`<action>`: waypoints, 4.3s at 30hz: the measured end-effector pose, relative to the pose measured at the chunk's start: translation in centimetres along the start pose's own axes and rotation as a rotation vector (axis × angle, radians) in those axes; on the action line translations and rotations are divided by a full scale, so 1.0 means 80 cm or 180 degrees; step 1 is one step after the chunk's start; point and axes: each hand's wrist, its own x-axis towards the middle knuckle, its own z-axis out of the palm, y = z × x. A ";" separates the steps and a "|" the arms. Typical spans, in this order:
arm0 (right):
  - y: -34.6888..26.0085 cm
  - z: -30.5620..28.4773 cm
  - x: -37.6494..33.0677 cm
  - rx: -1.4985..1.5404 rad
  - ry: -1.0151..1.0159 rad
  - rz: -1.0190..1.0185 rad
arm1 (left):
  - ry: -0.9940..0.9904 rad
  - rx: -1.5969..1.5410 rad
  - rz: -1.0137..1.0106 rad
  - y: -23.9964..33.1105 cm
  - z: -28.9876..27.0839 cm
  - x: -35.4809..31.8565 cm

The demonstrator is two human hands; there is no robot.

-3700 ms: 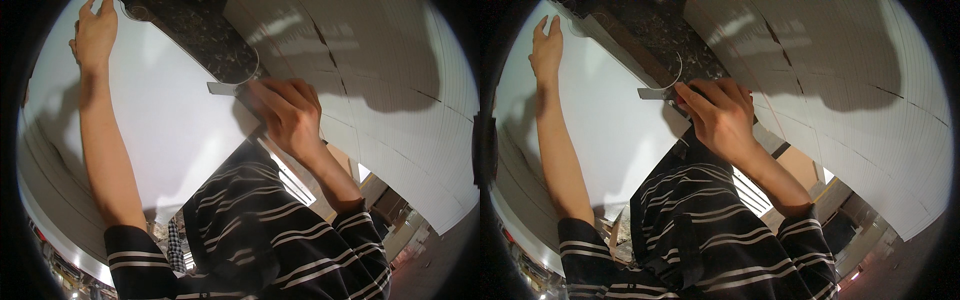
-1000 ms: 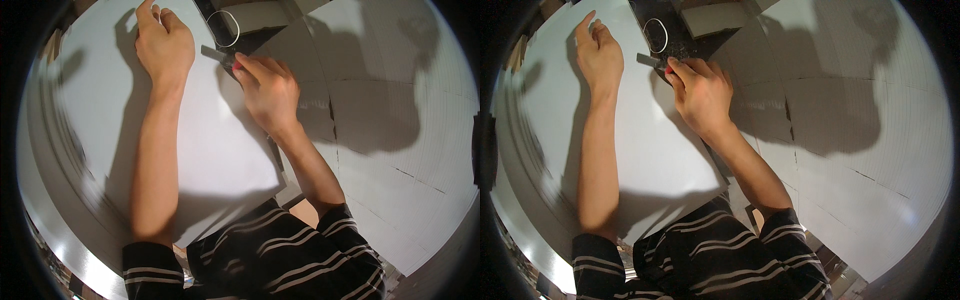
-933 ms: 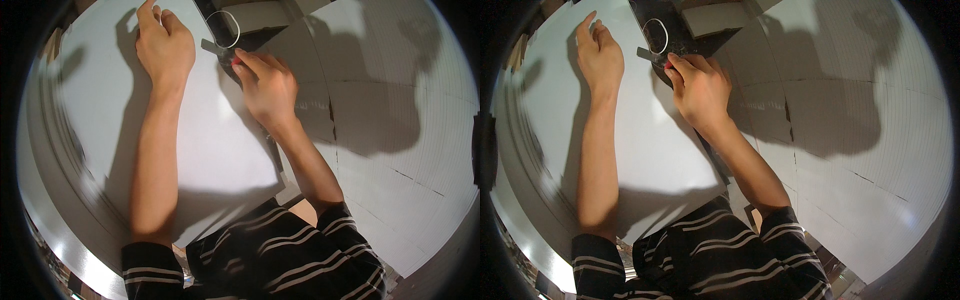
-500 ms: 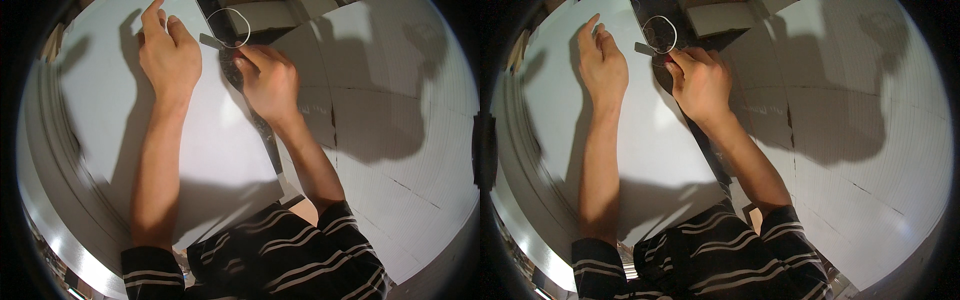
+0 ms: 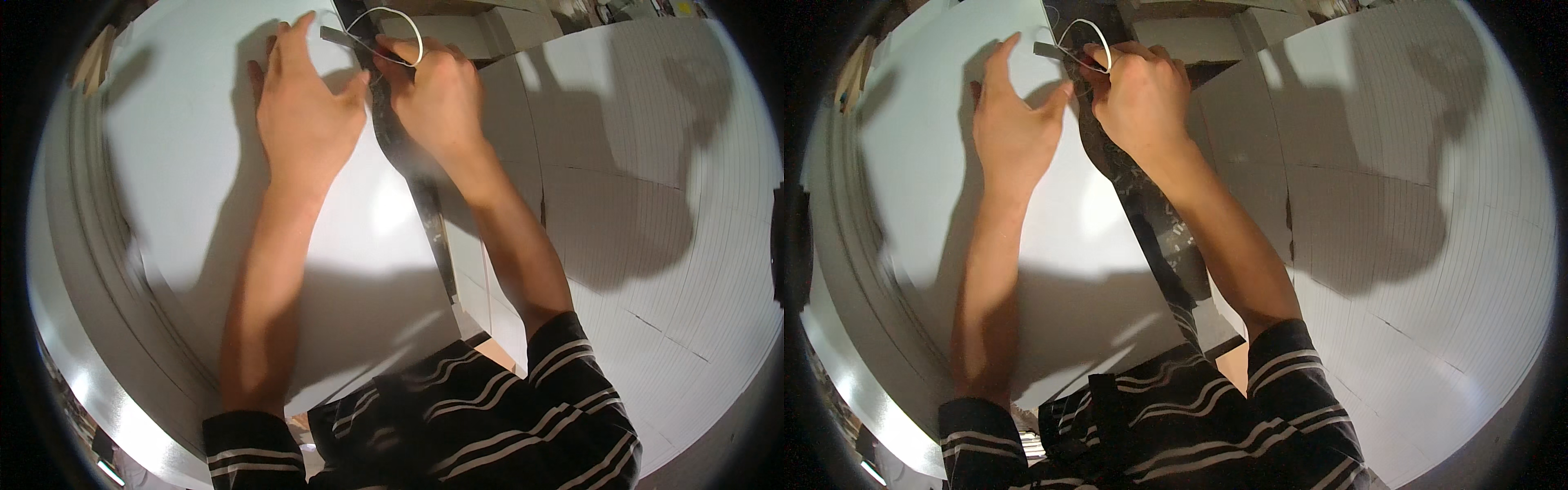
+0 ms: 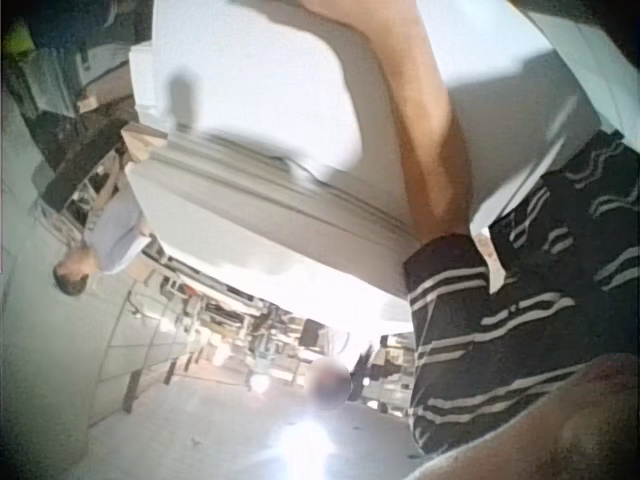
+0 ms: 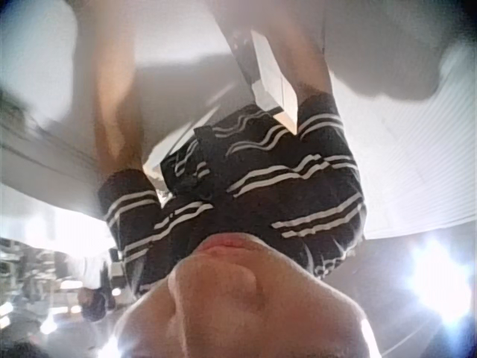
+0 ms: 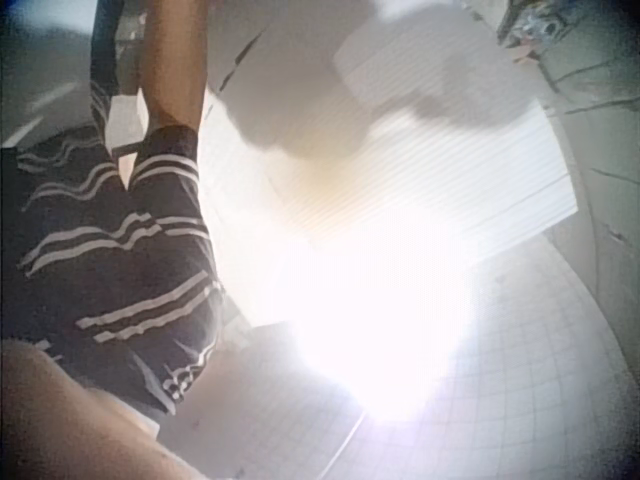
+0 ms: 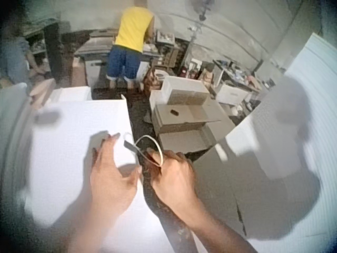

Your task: The person uses a utility knife to cut large white sheets on a workbench, repeatedly scoring and snapping the material. They handle the sheets one at a time, aligning them and separating cut sections.

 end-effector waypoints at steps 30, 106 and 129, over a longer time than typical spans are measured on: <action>0.001 0.097 0.181 -0.0099 -0.0552 0.0504 | -0.0489 0.0872 0.0279 0.004 -0.009 -0.005; 0.010 -0.114 -0.106 0.0453 -0.1090 -0.0232 | -0.0889 0.0994 0.0895 -0.008 -0.033 -0.032; 0.061 -0.069 -0.036 0.1216 -0.1241 0.0672 | -0.0556 0.1796 0.0596 0.018 -0.001 -0.053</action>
